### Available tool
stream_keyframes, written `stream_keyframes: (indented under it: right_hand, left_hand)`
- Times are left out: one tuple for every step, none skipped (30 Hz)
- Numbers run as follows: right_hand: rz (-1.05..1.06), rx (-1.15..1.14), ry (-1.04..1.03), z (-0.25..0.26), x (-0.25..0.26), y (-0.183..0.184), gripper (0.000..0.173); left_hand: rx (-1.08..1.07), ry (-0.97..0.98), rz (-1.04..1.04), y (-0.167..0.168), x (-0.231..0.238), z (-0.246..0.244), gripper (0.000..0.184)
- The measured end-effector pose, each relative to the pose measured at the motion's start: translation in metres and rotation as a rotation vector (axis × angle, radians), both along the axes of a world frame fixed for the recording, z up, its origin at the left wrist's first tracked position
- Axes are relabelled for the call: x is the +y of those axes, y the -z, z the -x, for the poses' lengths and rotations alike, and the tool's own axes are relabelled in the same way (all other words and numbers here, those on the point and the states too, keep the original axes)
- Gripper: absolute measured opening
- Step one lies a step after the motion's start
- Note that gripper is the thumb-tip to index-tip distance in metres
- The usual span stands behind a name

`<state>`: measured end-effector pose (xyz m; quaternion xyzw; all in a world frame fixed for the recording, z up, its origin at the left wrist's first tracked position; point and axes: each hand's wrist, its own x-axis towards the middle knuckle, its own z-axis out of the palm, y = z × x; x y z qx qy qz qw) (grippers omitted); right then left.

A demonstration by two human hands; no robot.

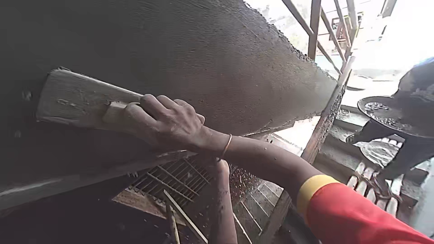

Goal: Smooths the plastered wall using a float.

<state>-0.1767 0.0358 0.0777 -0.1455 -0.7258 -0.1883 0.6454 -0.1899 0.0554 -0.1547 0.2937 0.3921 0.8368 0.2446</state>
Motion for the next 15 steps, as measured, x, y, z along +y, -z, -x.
stream_keyframes:
  right_hand:
    - [0.004, -0.006, 0.024, -0.028, 0.021, 0.008, 0.025]
    - [0.005, -0.01, 0.047, -0.064, 0.047, 0.019, 0.026]
    - [-0.007, -0.002, 0.081, -0.103, 0.079, 0.032, 0.031]
    - [-0.01, 0.006, 0.131, -0.146, 0.114, 0.048, 0.036]
    - [-0.013, 0.015, 0.178, -0.189, 0.15, 0.067, 0.041]
    - [-0.004, 0.018, 0.223, -0.232, 0.184, 0.088, 0.045]
    - [0.036, 0.018, 0.263, -0.271, 0.213, 0.112, 0.048]
    - [0.083, 0.026, 0.295, -0.306, 0.239, 0.135, 0.05]
    - [0.12, 0.04, 0.316, -0.334, 0.26, 0.158, 0.052]
    - [0.158, 0.048, 0.32, -0.354, 0.276, 0.185, 0.053]
    - [0.181, 0.062, 0.312, -0.367, 0.287, 0.208, 0.053]
    - [0.199, 0.085, 0.296, -0.372, 0.293, 0.229, 0.054]
    - [0.217, 0.122, 0.269, -0.365, 0.292, 0.249, 0.054]
    - [0.218, 0.183, 0.245, -0.35, 0.287, 0.261, 0.054]
    - [0.216, 0.245, 0.218, -0.329, 0.277, 0.27, 0.055]
  left_hand:
    - [-0.04, 0.021, -0.122, -0.002, 0.0, -0.005, 0.02]
    - [-0.044, 0.06, -0.208, -0.003, -0.001, -0.006, 0.027]
    - [-0.038, 0.084, -0.246, -0.003, 0.0, -0.005, 0.037]
    - [-0.038, 0.091, -0.259, -0.005, 0.0, -0.004, 0.037]
    - [-0.04, 0.091, -0.267, -0.006, 0.0, -0.004, 0.033]
    - [-0.029, 0.1, -0.278, -0.005, 0.001, -0.003, 0.034]
    - [-0.018, 0.111, -0.297, -0.003, 0.0, -0.003, 0.043]
    - [-0.014, 0.109, -0.305, -0.003, 0.001, -0.002, 0.05]
    - [-0.02, 0.099, -0.31, -0.004, 0.003, -0.003, 0.054]
    - [-0.026, 0.086, -0.304, -0.002, 0.001, -0.003, 0.063]
    - [-0.023, 0.082, -0.308, -0.001, 0.002, -0.003, 0.067]
    - [-0.01, 0.084, -0.314, 0.0, 0.003, -0.002, 0.068]
    - [-0.001, 0.082, -0.318, 0.001, 0.002, -0.002, 0.069]
    - [0.018, 0.087, -0.325, 0.0, 0.004, -0.001, 0.068]
    - [0.019, 0.09, -0.34, 0.002, 0.004, -0.002, 0.066]
